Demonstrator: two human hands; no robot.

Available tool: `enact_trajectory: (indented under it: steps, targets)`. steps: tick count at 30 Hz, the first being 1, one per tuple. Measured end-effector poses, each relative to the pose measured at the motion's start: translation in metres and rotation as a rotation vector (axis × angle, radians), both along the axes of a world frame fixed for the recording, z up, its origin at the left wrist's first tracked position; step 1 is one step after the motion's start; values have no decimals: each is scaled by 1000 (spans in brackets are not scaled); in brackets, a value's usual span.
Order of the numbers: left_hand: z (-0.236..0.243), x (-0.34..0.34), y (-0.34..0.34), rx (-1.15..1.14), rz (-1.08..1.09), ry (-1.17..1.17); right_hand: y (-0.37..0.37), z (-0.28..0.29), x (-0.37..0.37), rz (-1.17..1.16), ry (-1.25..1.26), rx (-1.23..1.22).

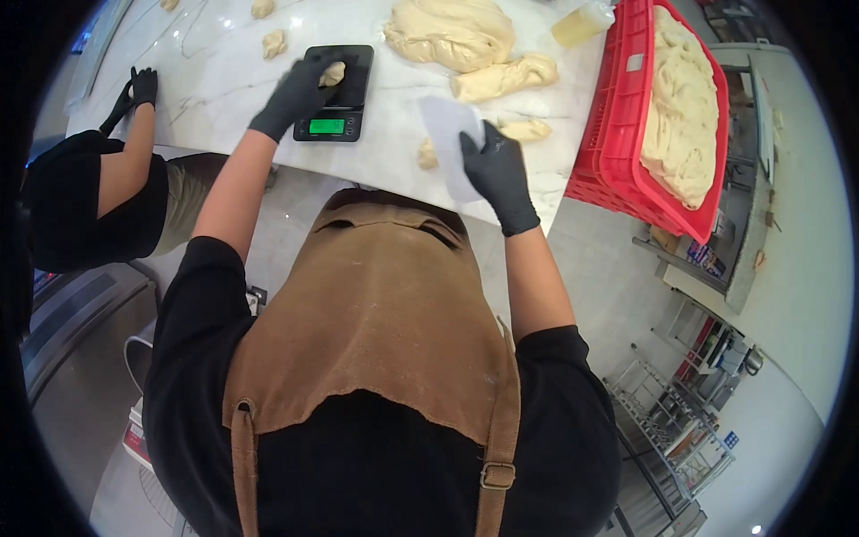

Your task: Portioning, weighing, and shaping bread dough on a marble workbench in a bakery.

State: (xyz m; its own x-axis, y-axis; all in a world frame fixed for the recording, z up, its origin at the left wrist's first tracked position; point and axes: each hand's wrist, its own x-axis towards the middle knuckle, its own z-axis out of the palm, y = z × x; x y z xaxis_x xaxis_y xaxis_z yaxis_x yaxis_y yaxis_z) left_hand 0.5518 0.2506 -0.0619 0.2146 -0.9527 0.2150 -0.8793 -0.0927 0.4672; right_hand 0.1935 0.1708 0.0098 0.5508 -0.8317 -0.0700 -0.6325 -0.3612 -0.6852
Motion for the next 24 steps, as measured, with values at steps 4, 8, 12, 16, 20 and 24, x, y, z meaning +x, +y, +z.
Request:
enact_trajectory:
  steps: [4, 8, 12, 16, 20, 24]
  targets:
    - [11, -55, 18, 40, -58, 282, 24, -9, 9, 127, 163, -143]
    - [-35, -141, 49, 120, -336, 408, 35, -27, 23, 76, 240, -203]
    - [-47, -179, 48, 144, -258, 463, 18, -43, 53, 63, 193, -238]
    - [0, -138, 20, 118, -97, 460, -29, -24, 55, -42, 8, -92]
    - [-11, -29, -8, -253, 218, 177, -36, 18, 27, -180, -180, 9]
    - [-2, -89, -2, 64, 156, -269, -49, 14, 24, -189, -161, -74]
